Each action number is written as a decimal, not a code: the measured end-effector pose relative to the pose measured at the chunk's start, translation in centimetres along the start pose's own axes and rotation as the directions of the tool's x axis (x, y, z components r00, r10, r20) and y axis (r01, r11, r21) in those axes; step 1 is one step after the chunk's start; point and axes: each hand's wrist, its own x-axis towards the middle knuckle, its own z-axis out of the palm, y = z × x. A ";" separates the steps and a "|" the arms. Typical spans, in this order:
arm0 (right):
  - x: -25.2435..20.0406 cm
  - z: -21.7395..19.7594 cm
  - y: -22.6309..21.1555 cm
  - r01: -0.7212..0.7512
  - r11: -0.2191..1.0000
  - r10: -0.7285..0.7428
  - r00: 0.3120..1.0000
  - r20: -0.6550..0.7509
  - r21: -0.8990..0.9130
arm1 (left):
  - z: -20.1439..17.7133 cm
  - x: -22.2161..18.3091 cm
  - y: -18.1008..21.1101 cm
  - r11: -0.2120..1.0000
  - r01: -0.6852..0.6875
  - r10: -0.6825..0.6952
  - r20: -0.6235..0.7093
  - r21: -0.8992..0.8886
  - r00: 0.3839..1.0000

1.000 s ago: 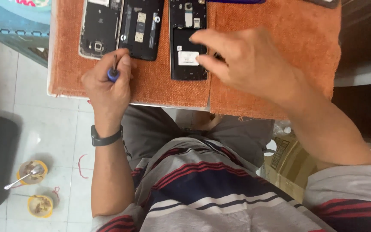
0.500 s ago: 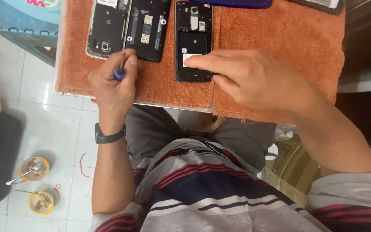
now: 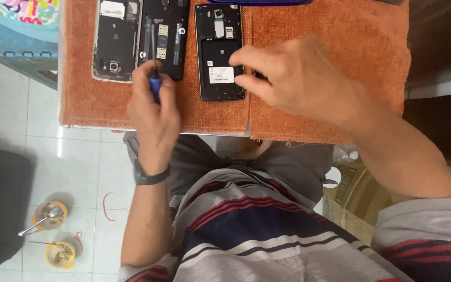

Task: Disassembling a feature phone by removing screws with a screwdriver and prying the casing apart with a tool.

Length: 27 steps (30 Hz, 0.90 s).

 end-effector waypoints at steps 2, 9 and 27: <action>0.5 -1.2 -0.7 0.006 0.993 -0.012 0.998 0.054 0.121 | 1.0 -0.3 -0.6 0.999 -0.015 0.017 -0.044 0.044 0.999; 0.6 -0.2 0.0 0.001 1.000 -0.001 1.000 0.021 0.005 | 2.1 -0.5 -2.3 0.923 -0.282 0.313 -0.082 0.260 0.946; 0.7 -1.1 -0.8 0.020 0.997 -0.030 0.992 0.125 0.075 | 2.5 -0.4 -1.3 0.900 -0.229 0.311 -0.177 0.370 0.934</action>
